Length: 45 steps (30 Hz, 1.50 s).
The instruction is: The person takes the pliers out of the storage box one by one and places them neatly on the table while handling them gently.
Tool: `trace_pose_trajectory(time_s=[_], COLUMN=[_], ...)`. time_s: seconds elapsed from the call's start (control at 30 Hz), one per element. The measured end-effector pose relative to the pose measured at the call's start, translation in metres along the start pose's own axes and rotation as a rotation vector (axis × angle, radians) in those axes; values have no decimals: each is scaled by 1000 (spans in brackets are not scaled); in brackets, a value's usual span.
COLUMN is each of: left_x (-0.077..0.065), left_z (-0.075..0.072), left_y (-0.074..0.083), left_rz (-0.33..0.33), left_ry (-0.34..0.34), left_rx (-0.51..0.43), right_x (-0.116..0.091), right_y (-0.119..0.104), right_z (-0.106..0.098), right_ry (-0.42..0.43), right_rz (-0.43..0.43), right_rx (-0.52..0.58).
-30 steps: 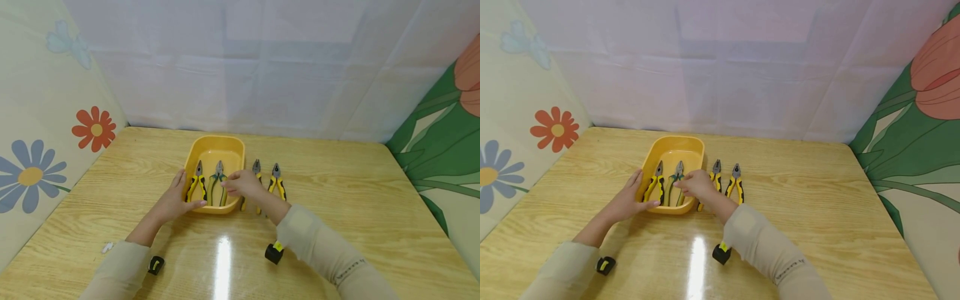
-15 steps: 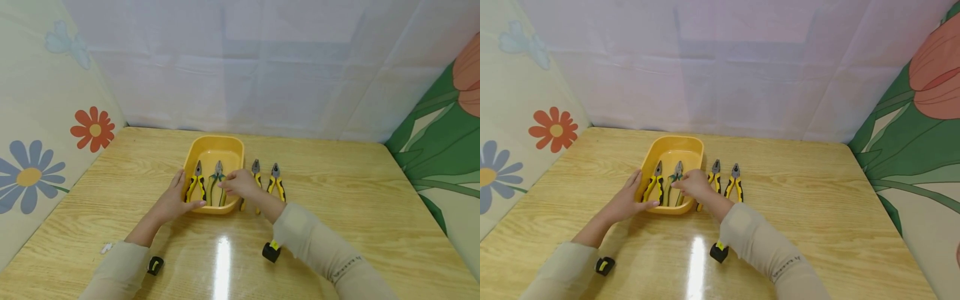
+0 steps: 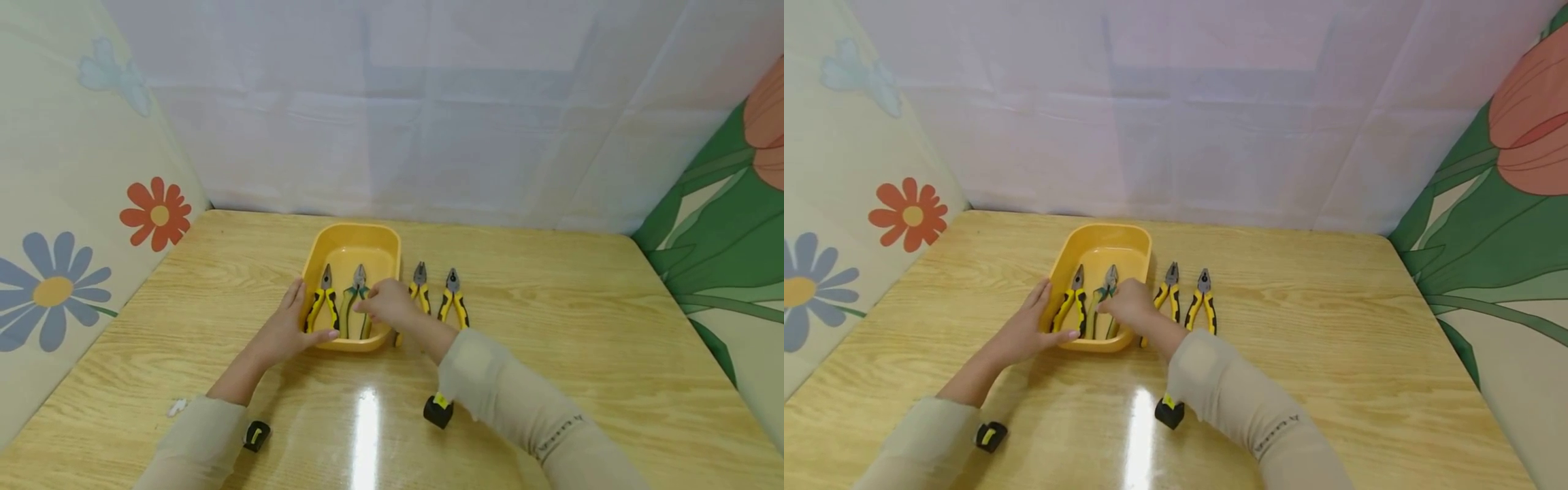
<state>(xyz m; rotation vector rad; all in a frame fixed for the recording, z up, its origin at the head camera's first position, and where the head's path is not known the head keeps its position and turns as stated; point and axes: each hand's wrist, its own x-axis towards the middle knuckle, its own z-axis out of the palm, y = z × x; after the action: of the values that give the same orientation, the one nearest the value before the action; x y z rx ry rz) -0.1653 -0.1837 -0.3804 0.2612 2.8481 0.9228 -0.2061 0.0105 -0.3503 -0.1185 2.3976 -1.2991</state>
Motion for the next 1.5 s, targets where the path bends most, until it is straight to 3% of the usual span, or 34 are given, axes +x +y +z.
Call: trace_pose_trajectory(time_s=[0.4, 0.93, 1.27, 1.5], left_x=[-1, -1, -1, 0], left_z=[1, 1, 1, 1], left_y=[-1, -1, -2, -1], left_rz=[13, 19, 26, 15], left_ry=[11, 14, 11, 4], left_rx=[9, -3, 0, -3], right_x=[-1, 5, 9, 13], right_y=[-8, -10, -11, -10], right_z=[8, 15, 22, 24], right_ry=[38, 73, 86, 91], right_rz=[-27, 23, 0, -9], right_rx=[-146, -201, -365, -408])
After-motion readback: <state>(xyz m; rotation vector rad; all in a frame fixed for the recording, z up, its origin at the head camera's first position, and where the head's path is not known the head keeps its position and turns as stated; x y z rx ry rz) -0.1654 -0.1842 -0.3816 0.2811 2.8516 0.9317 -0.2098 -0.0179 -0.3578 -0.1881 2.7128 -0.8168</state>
